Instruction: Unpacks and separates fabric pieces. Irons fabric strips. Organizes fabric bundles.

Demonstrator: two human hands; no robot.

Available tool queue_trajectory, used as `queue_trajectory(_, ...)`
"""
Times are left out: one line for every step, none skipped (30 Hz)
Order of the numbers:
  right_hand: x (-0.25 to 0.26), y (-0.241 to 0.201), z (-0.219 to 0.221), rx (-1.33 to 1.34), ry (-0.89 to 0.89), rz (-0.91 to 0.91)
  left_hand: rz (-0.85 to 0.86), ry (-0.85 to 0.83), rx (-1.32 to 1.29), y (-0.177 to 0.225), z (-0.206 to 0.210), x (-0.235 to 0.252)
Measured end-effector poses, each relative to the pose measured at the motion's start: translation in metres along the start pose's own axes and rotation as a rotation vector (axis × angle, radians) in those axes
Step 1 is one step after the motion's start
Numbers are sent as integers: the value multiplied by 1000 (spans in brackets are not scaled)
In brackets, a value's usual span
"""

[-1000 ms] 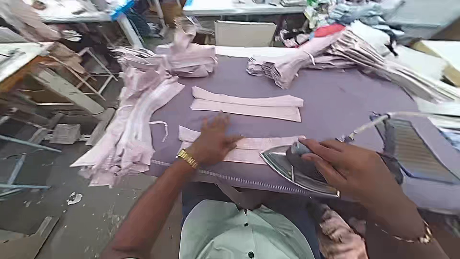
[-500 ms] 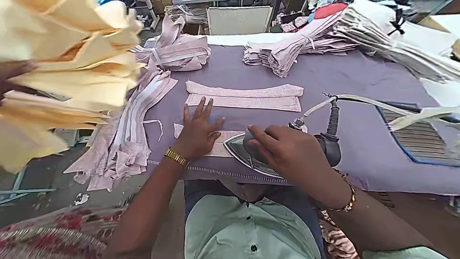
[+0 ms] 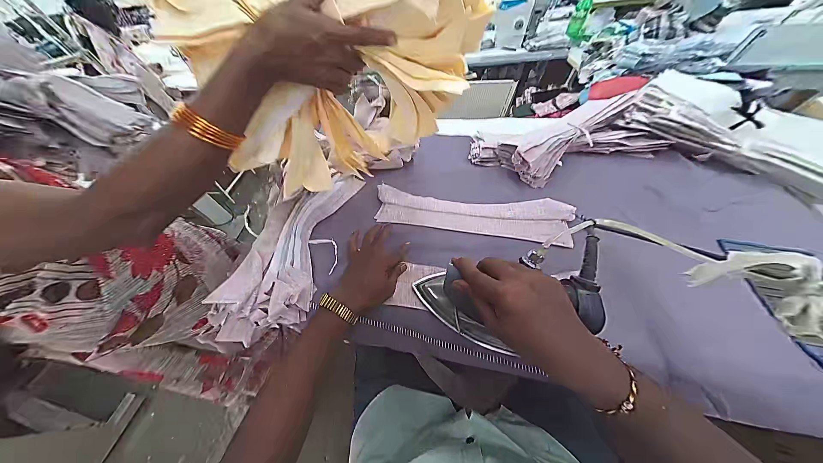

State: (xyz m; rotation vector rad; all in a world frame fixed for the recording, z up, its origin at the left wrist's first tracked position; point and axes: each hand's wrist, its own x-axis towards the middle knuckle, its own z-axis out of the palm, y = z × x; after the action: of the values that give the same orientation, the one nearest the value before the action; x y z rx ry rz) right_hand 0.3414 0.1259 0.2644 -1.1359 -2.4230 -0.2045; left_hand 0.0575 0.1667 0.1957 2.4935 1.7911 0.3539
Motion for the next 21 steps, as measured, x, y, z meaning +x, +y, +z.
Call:
queue_trajectory(0, 1, 0, 5, -5, -6, -40, 71, 33, -3, -3, 0)
queue_trajectory(0, 2, 0, 13, -18, -14, -77, 142, 34, -6, -7, -2)
queue_trajectory(0, 4, 0, 24, -31, -22, -90, 229, 17, -11, -9, -5)
queue_trajectory(-1, 5, -1, 34, -42, -26, -100, 290, -25, -14, -10, -8)
queue_trajectory(-1, 6, -2, 43, -53, -27, -122, 302, -75, -17, -10, -12)
queue_trajectory(-1, 6, -3, 43, -66, -27, -155, 269, -109, -20, -9, -16)
queue_trajectory(-1, 6, -4, 38, -77, -22, -191, 203, -133, -22, -9, -19)
queue_trajectory(-2, 5, -4, 25, -75, -16, -230, 130, -162, -25, -10, -20)
queue_trajectory(-3, 4, -2, 9, -64, -9, -259, 79, -195, -28, -9, -20)
queue_trajectory(-4, 2, 0, -3, -39, -5, -277, 41, -240, -31, -9, -19)
queue_trajectory(-5, 1, 2, -17, -11, -6, -292, 9, -282, -34, -11, -17)
queue_trajectory(-4, 0, 2, -23, 7, -8, -307, -14, -310, -38, -14, -14)
queue_trajectory(-4, 1, 1, -11, 15, -12, -323, -29, -331, -41, -18, -12)
queue_trajectory(-5, 2, -1, 17, 3, -14, -344, -35, -358, -43, -18, -13)
queue_trajectory(-9, 3, -4, 51, -24, -11, -376, -30, -394, -44, -17, -15)
queue_trajectory(-12, 5, -7, 86, -50, -7, -397, 2, -424, -45, -16, -17)
queue_trajectory(-14, 8, -11, 108, -69, -7, -408, 50, -448, -47, -15, -19)
queue_trajectory(-15, 12, -15, 112, -88, -9, -400, 107, -472, -49, -12, -21)
queue_trajectory(-17, 15, -18, 107, -104, -10, -375, 166, -492, -52, -9, -23)
queue_trajectory(-18, 16, -20, 105, -111, -7, -344, 226, -511, -53, -4, -26)
queue_trajectory(-19, 15, -19, 100, -110, -3, -326, 271, -522, -53, 0, -27)
